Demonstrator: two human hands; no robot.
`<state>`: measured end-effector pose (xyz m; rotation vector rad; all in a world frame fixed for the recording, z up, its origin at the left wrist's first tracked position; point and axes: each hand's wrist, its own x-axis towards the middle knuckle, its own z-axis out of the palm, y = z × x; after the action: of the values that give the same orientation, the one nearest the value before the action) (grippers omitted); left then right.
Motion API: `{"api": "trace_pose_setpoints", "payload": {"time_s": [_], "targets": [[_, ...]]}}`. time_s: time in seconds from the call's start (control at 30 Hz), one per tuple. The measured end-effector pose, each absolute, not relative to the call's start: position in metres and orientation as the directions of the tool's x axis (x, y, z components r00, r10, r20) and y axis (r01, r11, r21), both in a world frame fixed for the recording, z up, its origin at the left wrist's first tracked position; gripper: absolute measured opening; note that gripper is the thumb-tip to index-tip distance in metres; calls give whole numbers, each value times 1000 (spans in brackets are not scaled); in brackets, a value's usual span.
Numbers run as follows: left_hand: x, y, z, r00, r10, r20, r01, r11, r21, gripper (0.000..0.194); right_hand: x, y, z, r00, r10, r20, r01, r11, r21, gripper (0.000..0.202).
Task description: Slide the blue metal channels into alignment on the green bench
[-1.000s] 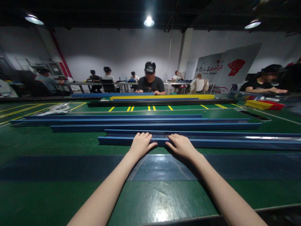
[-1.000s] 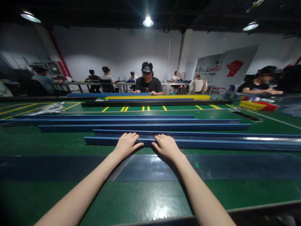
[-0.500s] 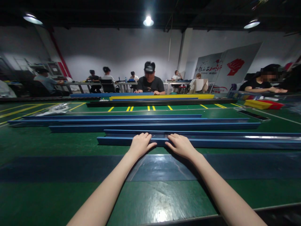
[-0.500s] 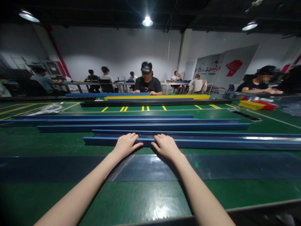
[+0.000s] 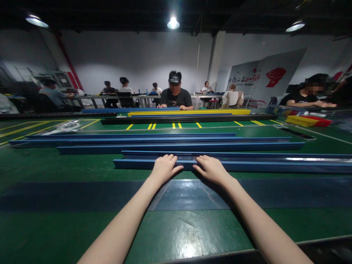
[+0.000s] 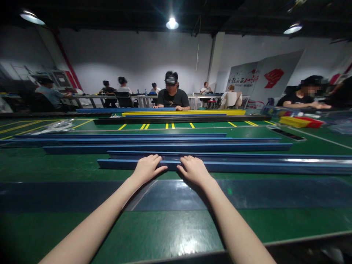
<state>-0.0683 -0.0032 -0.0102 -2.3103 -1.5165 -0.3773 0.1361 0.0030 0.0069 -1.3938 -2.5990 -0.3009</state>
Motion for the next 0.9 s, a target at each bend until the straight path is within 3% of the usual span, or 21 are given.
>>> {"api": "trace_pose_setpoints", "payload": {"time_s": [0.9], "targets": [[-68, -4, -10, 392, 829, 399, 919, -366, -145, 38, 137, 4, 6, -547, 797, 257, 835, 541, 99, 30]]}}
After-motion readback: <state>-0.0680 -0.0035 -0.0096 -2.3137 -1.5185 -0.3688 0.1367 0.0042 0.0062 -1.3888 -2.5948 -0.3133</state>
